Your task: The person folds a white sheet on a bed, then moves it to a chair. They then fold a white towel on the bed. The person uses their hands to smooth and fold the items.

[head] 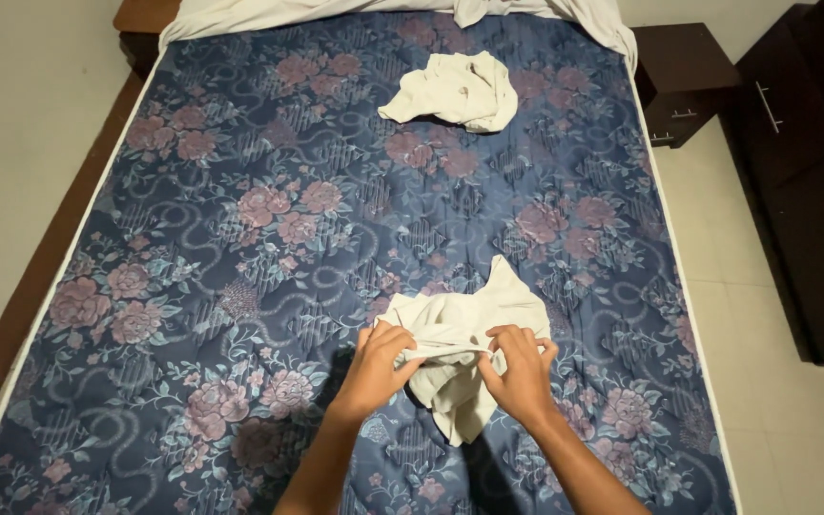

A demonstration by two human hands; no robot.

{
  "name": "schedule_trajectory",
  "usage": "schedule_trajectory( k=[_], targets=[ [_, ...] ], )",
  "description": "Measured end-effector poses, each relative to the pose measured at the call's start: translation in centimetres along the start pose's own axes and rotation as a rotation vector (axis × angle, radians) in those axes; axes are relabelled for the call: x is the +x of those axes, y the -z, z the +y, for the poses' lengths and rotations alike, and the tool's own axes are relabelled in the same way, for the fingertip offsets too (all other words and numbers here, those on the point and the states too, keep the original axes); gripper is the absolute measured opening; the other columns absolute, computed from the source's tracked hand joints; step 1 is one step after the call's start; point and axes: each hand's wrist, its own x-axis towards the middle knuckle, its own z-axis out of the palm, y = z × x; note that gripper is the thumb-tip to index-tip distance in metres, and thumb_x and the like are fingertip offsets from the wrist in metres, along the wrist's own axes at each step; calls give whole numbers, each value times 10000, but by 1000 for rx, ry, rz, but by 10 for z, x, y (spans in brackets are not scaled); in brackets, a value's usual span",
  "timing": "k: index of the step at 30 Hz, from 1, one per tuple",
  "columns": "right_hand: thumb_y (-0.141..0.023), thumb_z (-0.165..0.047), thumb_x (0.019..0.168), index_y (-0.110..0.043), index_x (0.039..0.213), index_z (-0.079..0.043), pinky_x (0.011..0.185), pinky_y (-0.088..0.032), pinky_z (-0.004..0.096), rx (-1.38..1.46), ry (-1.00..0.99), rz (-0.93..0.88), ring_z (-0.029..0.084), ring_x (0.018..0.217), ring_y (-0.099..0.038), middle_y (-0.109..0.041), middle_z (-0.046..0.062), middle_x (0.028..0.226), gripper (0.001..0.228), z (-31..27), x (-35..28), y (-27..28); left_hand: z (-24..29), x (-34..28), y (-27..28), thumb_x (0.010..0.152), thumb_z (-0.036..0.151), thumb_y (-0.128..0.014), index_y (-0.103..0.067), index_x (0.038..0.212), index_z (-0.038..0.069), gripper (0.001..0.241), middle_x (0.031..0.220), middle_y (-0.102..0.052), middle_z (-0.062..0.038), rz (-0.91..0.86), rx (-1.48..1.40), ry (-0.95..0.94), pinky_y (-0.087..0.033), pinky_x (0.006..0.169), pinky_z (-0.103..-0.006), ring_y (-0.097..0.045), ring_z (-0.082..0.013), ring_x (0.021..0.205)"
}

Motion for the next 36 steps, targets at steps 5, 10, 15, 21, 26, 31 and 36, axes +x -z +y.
schedule_trajectory(
  k=[5,10,15,21,26,31,36],
  targets=[
    [-733,-199,810,-610,911,-129,949,-294,452,1,-23,-47,206,1012,-576,-605,1,985,173,1,-4,-5,-8,-2,-7,746,203,-879,-653,762,64,266,778,-657,-27,71,90,3,-368,836,-396,-621,-241,863],
    [-743,-205,815,-611,918,-133,928,-287,438,68,-19,-84,204,1012,-567,-580,19,987,183,1,-8,-8,-8,-1,-7,720,221,-890,-651,735,55,291,766,-655,-32,121,116,13,-387,818,-395,-622,-241,855],
    [-734,-188,813,-627,991,-142,933,-295,417,77,-20,-103,198,1075,-577,-609,13,1061,213,1,-14,-14,-2,0,1,793,169,-849,-719,805,69,165,866,-714,-20,123,25,-31,-424,827,-377,-641,-235,900],
    [-825,-323,710,-593,1207,-169,940,-305,472,58,-99,-204,234,1159,-530,-574,36,1188,570,-22,-15,-25,10,5,11,794,132,-823,-741,885,64,140,940,-719,-42,181,86,-119,-441,843,-378,-641,-252,939],
    [-908,-506,622,-431,1467,-184,1012,-257,591,-17,-309,-282,307,1274,-412,-443,85,1367,1022,-54,-17,-43,23,8,19,806,117,-821,-748,883,71,116,925,-713,-39,178,57,-123,-443,825,-377,-632,-248,916],
    [-905,-448,590,-291,1561,-156,1040,-224,632,-54,-413,-199,388,1341,-327,-304,178,1560,1186,-53,-24,-77,37,12,26,824,110,-812,-750,903,72,107,938,-719,-40,209,44,-163,-440,832,-378,-631,-242,917],
    [-846,-294,667,-253,1568,-150,1065,-223,634,-149,-536,-136,381,1378,-320,-290,166,1575,1088,-28,-26,-91,40,12,36,817,118,-830,-738,884,70,123,928,-725,-40,275,84,-156,-430,808,-379,-637,-243,892]
  ],
)
